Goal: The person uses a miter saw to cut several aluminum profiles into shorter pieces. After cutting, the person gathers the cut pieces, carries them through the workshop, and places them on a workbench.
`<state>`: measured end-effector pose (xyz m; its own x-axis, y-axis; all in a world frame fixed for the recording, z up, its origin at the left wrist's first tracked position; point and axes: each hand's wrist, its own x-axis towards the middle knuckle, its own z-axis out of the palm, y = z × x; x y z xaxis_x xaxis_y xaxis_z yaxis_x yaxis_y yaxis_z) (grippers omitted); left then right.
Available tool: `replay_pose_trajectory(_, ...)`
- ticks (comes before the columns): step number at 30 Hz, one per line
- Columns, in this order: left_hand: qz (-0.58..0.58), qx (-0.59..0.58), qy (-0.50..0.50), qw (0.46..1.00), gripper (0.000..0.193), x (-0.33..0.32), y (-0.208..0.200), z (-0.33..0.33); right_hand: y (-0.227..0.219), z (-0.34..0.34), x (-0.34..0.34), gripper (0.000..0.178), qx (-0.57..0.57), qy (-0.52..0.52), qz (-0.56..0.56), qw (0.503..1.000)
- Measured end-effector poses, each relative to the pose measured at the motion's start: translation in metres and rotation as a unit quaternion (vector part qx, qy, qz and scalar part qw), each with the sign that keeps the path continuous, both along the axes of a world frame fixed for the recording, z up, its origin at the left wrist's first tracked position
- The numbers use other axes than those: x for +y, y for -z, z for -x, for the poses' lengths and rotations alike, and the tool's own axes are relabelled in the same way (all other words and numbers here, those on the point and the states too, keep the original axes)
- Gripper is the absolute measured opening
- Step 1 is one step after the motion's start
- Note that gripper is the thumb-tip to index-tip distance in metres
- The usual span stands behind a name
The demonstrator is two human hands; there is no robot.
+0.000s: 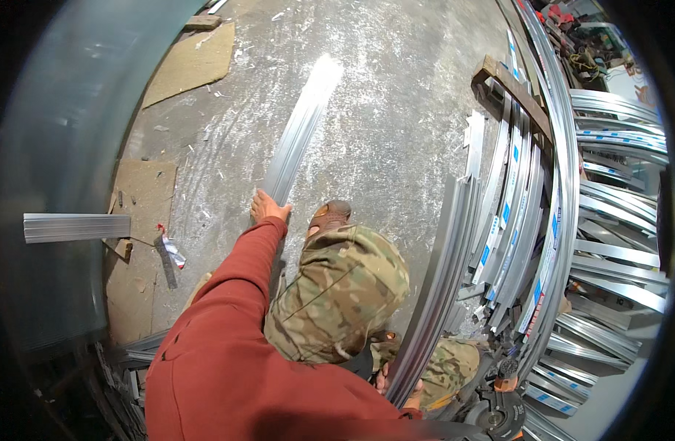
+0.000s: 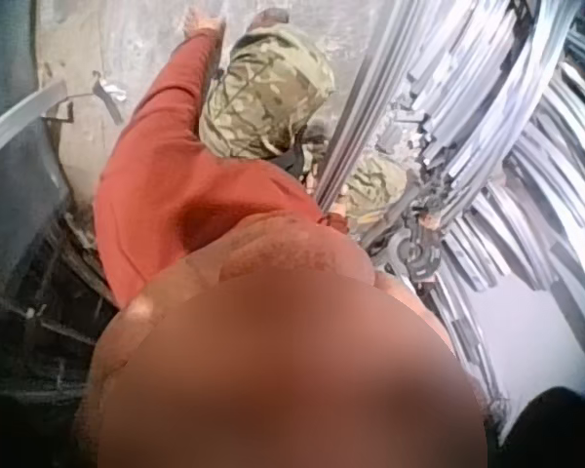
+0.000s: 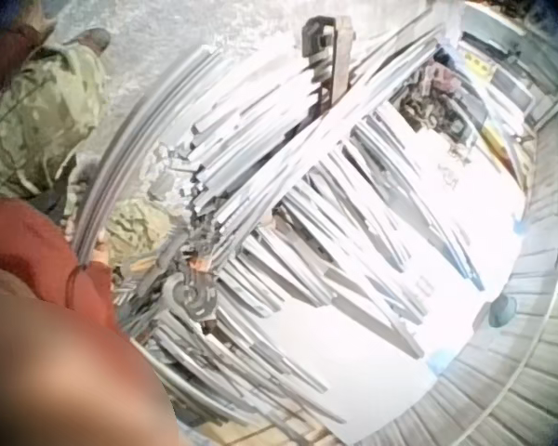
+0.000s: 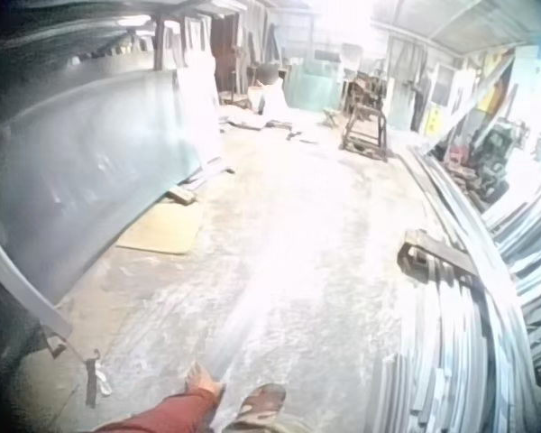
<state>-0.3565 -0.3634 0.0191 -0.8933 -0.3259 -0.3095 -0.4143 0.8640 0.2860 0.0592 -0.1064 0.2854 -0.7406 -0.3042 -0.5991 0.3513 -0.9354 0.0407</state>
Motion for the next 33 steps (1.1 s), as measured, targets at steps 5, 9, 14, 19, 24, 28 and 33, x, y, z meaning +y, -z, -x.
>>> replay_pose_trajectory(5,0.002,0.001,0.013,1.000,0.056,0.009,0.016,-0.010,0.003,0.004,0.004,0.085,-0.018,0.009,0.018,1.000)
replay_pose_trajectory(9,-0.025,-0.076,0.002,0.997,0.055,0.019,-0.006,-0.001,0.004,0.000,0.009,0.085,-0.018,0.015,0.027,0.999)
replay_pose_trajectory(14,-0.016,-0.080,0.023,0.996,0.053,0.012,-0.001,0.006,0.008,-0.007,0.010,0.084,-0.003,0.020,0.057,0.998)
replay_pose_trajectory(19,-0.004,-0.028,0.108,0.994,0.050,-0.029,-0.011,0.035,-0.009,0.024,-0.003,0.084,-0.051,0.005,-0.026,0.998)
replay_pose_trajectory(24,0.018,-0.078,0.162,0.983,0.045,-0.066,-0.070,0.068,-0.004,0.055,0.026,0.090,-0.036,-0.071,0.010,0.997)
replay_pose_trajectory(28,0.034,-0.099,0.159,0.982,0.047,-0.079,-0.124,0.095,-0.025,0.082,0.042,0.091,-0.090,-0.046,-0.008,0.995)
replay_pose_trajectory(33,0.177,-0.178,0.210,0.945,0.050,-0.109,-0.250,0.076,-0.063,0.058,0.033,0.084,-0.058,-0.051,0.089,0.993)
